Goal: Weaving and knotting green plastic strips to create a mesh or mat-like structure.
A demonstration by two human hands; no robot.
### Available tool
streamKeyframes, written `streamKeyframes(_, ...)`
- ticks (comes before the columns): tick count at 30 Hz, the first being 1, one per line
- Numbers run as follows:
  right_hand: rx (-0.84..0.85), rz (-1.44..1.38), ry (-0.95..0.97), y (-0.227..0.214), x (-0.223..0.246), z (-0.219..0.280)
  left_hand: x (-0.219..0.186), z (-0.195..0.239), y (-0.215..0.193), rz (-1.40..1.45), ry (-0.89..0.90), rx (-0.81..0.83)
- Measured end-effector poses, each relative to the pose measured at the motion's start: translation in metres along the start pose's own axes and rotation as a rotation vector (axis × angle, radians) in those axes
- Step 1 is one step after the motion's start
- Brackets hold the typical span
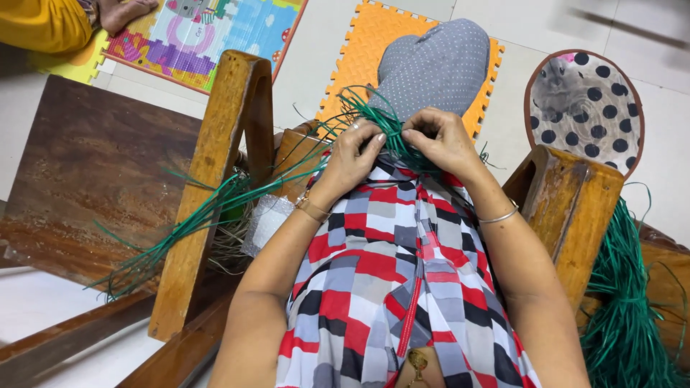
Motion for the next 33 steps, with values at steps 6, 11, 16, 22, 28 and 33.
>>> streamKeyframes(6,-0.003,0.046,-0.036,0.003,0.003,-0.002,0.067,0.005,0.024,0.187,-0.333,0.040)
streamKeyframes(11,-0.010,0.071,-0.035,0.003,0.003,-0.003,0.078,0.009,0.029,0.234,-0.412,0.038)
streamKeyframes(16,-0.002,0.099,-0.031,0.004,0.004,-0.003,0.073,0.008,0.028,0.246,-0.453,0.062)
streamKeyframes(22,0.065,0.083,-0.026,0.007,0.006,-0.002,0.059,0.010,0.022,0.303,-0.497,0.071)
streamKeyframes(28,0.039,0.116,-0.008,0.008,0.003,-0.003,0.068,0.014,0.025,0.313,-0.518,0.089)
streamKeyframes(33,0.050,0.114,-0.028,0.007,0.003,-0.002,0.077,0.017,0.028,0.291,-0.510,0.092)
Point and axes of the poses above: each hand's wrist, its own z-axis away from the middle knuckle, its own y-axis out of the palm, x = y × z, the point moved 10 cm from there along -z, towards the middle knuckle, and after that the axes turned 4 degrees about -z, right-handed, at the moved point
